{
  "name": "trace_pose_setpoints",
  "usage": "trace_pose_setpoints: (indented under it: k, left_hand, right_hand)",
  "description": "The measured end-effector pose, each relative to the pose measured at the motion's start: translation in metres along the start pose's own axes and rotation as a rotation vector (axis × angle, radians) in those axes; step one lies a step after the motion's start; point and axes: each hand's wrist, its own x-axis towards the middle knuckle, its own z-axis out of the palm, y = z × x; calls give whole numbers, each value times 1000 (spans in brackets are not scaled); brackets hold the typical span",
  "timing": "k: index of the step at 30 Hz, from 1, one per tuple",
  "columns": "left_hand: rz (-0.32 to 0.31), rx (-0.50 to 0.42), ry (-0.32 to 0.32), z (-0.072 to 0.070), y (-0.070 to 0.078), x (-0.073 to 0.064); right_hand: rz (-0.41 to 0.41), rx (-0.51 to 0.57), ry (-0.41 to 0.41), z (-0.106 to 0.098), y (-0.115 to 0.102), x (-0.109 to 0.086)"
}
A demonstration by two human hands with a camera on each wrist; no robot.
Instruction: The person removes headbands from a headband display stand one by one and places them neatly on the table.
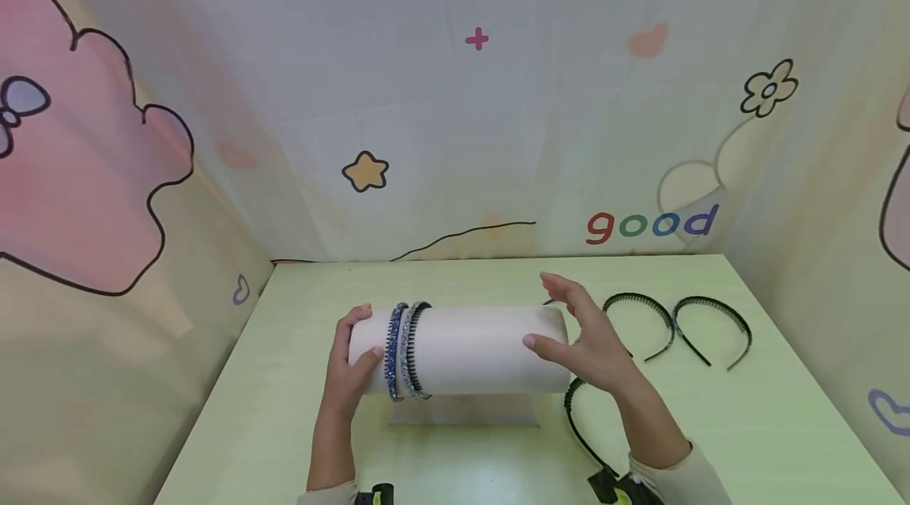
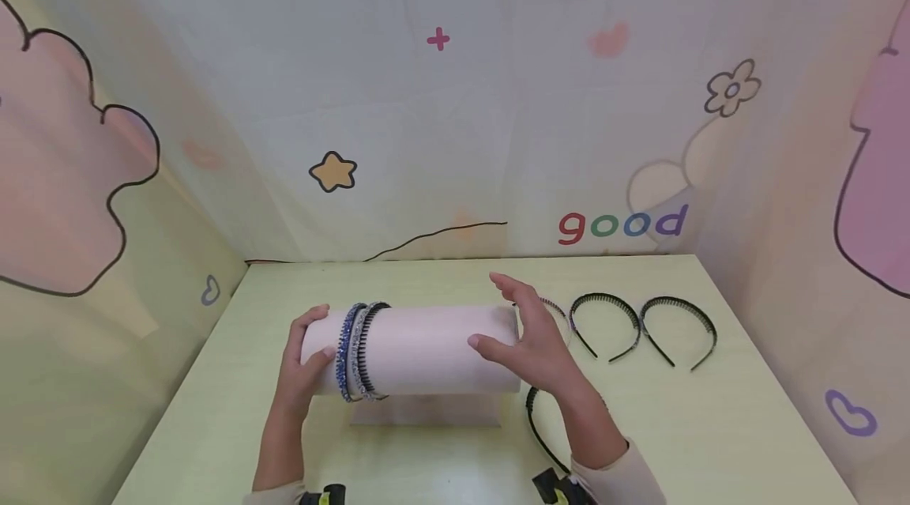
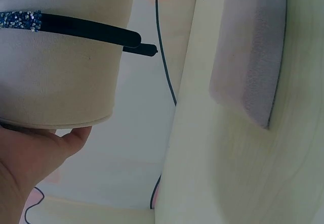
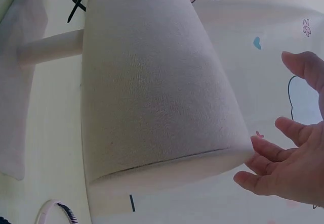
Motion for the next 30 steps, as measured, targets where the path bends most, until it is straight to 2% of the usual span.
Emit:
trace_pose_setpoints:
  k: [4,11,15,22,27,30]
  left_hand:
    - [-14,-17,-24,0,0,1]
    - [-51,-14,-14,1,2,-3]
    - [-50,2,-14,1,2,-3]
    - [10,-1,-4,2,-1,0]
    - [17,-12,7,3,-2,0]
    - [11,-14,14,4,-2,0]
  right_hand:
    - [-23,14,-53,6,-2,7]
    - [-58,40,-149,22,0,16]
    - [-88,-9,-176,32,2,19]
    - [-154,-98,-220,45,-1,31]
    - [-177,-165,-292,55,-7,43]
    - [-160,-251,-341,61,-10,50]
